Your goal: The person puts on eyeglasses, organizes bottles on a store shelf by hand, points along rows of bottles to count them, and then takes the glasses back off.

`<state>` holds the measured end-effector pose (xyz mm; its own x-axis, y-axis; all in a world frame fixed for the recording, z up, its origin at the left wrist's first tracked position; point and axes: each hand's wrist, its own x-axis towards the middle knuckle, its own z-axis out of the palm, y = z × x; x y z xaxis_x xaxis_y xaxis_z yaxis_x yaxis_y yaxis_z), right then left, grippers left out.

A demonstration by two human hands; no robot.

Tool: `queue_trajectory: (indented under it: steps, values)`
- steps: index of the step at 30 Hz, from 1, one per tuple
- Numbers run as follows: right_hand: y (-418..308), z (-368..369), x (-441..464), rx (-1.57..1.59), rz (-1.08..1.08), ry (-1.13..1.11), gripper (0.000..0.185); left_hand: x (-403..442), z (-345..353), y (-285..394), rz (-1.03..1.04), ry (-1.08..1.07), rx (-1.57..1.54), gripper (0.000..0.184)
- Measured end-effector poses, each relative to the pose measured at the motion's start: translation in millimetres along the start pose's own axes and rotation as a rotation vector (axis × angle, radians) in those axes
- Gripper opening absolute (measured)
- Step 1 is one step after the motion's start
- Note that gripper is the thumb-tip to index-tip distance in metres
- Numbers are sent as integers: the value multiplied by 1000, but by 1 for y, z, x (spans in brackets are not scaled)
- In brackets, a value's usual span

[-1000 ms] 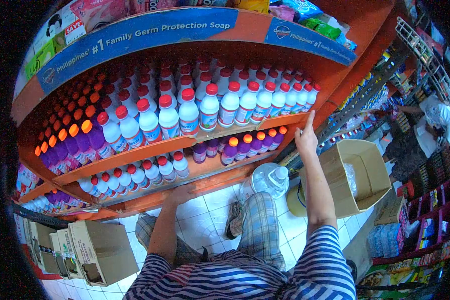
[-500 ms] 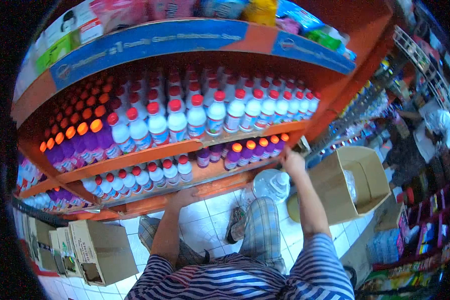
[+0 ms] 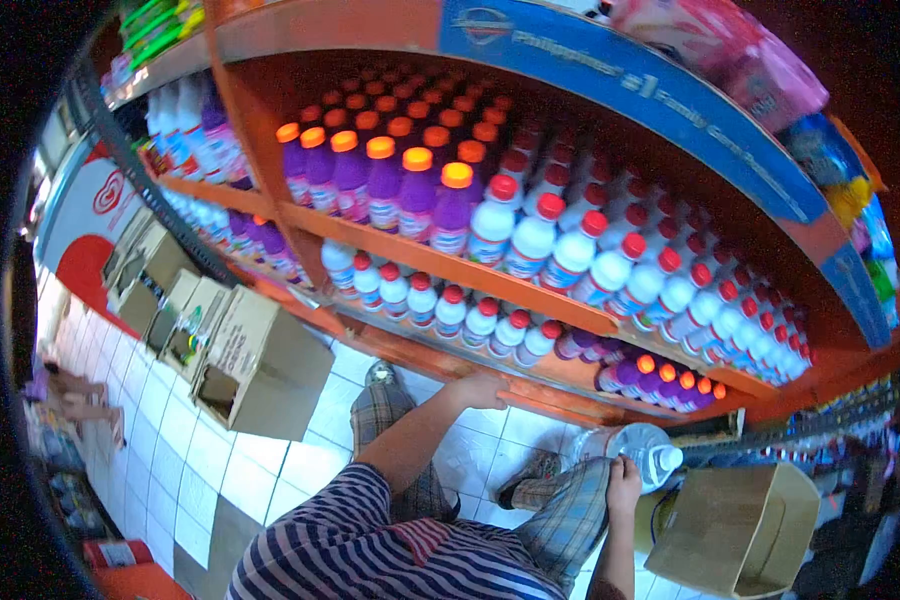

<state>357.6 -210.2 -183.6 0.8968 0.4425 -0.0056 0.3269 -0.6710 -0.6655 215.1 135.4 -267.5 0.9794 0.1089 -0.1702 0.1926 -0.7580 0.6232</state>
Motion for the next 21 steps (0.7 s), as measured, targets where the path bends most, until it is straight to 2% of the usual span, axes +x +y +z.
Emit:
queue_trajectory:
  steps: [3,6,8,9,10,12,15,18,21]
  values:
    - [-8,10,5,43,-47,-35,33,-23,-21,7,-160,-72,42,45]
    - [-22,26,15,128,-90,-124,32,-47,-27,-3,-263,-52,-17,49]
    - [-18,42,23,142,-154,-134,32,-42,5,-42,-256,-8,-2,52]
    - [-52,37,15,134,-98,-181,29,-47,6,-47,-270,-7,-14,53]
    - [-52,42,16,101,-123,-184,29,-53,6,-51,-284,-5,-27,54]
    - [-48,56,23,35,-172,-186,28,-83,-26,-28,-352,-36,-98,55]
    - [-54,69,25,-36,-209,-175,32,-100,-29,-29,-330,-13,-53,53]
    - [-58,75,28,-63,-204,-171,33,-103,-38,-17,-201,-37,-268,49]
    - [-57,68,32,-99,-140,-198,34,-115,-48,5,-166,71,-771,48]
